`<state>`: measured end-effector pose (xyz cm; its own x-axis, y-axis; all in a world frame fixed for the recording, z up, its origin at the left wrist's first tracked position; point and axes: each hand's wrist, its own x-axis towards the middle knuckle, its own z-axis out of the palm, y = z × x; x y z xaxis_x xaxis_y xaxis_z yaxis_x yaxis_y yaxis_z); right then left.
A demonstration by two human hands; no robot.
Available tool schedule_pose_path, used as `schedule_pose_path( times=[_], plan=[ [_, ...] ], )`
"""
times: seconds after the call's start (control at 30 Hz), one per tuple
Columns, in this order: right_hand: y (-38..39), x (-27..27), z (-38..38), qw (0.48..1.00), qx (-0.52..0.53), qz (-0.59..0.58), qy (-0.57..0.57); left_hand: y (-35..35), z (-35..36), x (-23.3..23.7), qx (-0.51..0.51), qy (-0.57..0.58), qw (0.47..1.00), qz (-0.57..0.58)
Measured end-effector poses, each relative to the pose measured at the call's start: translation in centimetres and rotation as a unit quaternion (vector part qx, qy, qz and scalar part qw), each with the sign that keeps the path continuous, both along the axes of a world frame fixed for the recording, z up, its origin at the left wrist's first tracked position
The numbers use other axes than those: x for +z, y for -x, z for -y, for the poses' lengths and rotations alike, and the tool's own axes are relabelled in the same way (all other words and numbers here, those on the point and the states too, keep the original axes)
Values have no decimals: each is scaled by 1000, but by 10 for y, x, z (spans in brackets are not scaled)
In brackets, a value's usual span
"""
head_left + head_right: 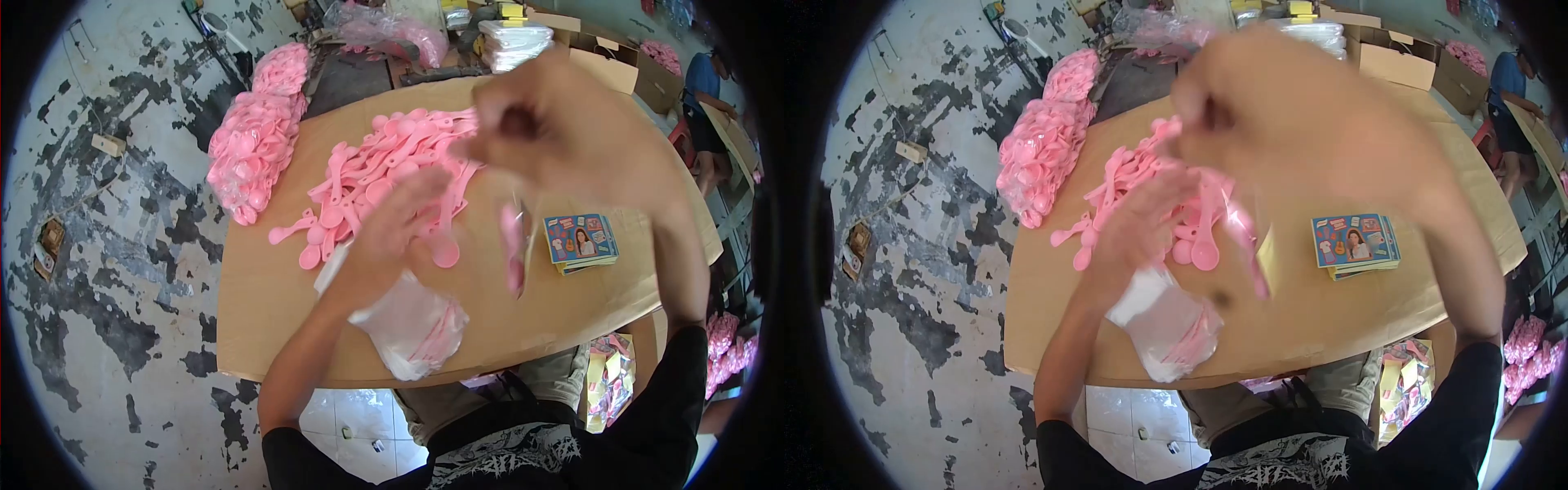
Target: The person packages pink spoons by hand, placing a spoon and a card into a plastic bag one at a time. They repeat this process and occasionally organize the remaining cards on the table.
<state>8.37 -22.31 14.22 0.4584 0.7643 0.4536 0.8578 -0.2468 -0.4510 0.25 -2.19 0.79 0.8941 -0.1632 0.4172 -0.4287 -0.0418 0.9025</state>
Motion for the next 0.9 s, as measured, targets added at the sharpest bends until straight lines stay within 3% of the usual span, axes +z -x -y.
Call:
schedule_pose_path(
  times=[0.03,0.13,0.17,0.23,0.3,0.4,0.5,0.6,0.67,0.7,0.8,0.9],
  plan=[
    [-3,-8,-1,996,32,83,4,2,12,2,3,-78,996,38],
    [-7,-19,-2,1000,19,-2,15,6,54,22,-28,-155,983,-92],
    [-15,-30,-4,994,30,-65,-79,0,54,21,-44,-123,983,-131],
    [-29,-45,-7,978,-9,58,-201,-17,50,20,-80,-60,974,-204],
    [-37,-44,17,993,8,-39,-114,-13,53,21,-110,-5,975,-191],
    [-44,-72,28,948,126,-272,-106,-11,48,6,-128,3,974,-186],
    [-48,-96,34,943,86,-299,-117,-9,47,7,-70,128,954,-261],
    [-43,-85,35,980,-7,-199,9,-12,45,5,-1,117,964,-238],
    [-52,-99,31,996,15,39,-78,-13,41,-4,11,90,964,-251],
    [-54,-104,31,980,26,161,-118,-13,41,-8,17,88,962,-259],
    [-48,-107,30,984,92,146,-50,-13,49,-3,12,84,961,-262],
    [-45,-115,25,976,84,194,-48,-9,49,1,14,57,958,-281]
  ],
)
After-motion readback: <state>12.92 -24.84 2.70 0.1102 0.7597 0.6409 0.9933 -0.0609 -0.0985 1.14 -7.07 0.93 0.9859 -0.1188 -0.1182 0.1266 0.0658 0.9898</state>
